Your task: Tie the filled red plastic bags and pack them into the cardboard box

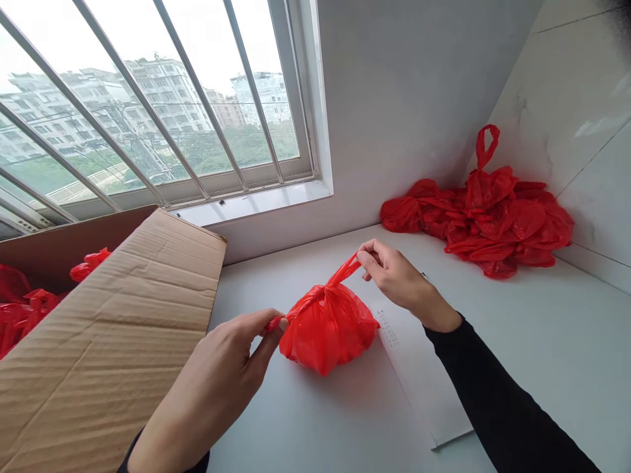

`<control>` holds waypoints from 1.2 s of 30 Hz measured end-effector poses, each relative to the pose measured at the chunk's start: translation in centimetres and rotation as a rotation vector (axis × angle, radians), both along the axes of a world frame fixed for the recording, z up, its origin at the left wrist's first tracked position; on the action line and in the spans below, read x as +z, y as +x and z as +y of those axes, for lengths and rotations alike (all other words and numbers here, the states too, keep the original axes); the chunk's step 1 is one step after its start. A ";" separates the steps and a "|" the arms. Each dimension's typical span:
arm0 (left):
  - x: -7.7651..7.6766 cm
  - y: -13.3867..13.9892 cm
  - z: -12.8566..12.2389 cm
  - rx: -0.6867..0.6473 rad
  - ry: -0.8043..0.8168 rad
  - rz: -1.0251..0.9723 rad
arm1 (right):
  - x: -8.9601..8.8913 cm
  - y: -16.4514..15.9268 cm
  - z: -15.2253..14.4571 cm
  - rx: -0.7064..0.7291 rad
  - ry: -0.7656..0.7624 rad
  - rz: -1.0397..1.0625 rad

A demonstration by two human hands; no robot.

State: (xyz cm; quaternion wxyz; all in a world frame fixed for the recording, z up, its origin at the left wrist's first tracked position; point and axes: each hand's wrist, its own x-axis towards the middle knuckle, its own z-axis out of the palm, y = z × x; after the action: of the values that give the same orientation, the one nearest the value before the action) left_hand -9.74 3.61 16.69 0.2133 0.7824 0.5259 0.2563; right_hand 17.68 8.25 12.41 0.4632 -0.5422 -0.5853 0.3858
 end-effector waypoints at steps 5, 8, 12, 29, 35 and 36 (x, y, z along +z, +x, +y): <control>-0.4 2.5 0.1 0.021 0.022 0.227 | 0.8 -1.1 -1.0 0.077 -0.154 0.528; -0.9 4.9 0.1 0.065 0.031 -0.031 | 0.5 -1.8 -0.7 0.136 -0.248 0.816; -1.3 7.0 -0.4 -0.024 -0.136 -0.442 | -0.5 -2.3 0.2 0.140 -0.418 1.125; 0.1 6.9 -3.7 -0.388 -0.157 0.176 | -4.6 -2.0 3.2 0.041 -0.445 1.154; -2.8 6.7 -0.1 0.001 0.009 0.119 | -4.3 -1.3 3.1 -0.016 -0.335 1.082; -3.8 6.8 0.5 0.005 0.023 0.135 | -4.3 -1.2 3.1 -0.023 -0.320 1.075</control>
State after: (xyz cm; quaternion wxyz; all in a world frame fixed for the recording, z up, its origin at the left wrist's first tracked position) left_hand -2.97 4.07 12.84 0.1676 0.7992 0.5380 0.2093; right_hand 16.45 11.30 8.14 0.6127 -0.3390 -0.1950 0.6868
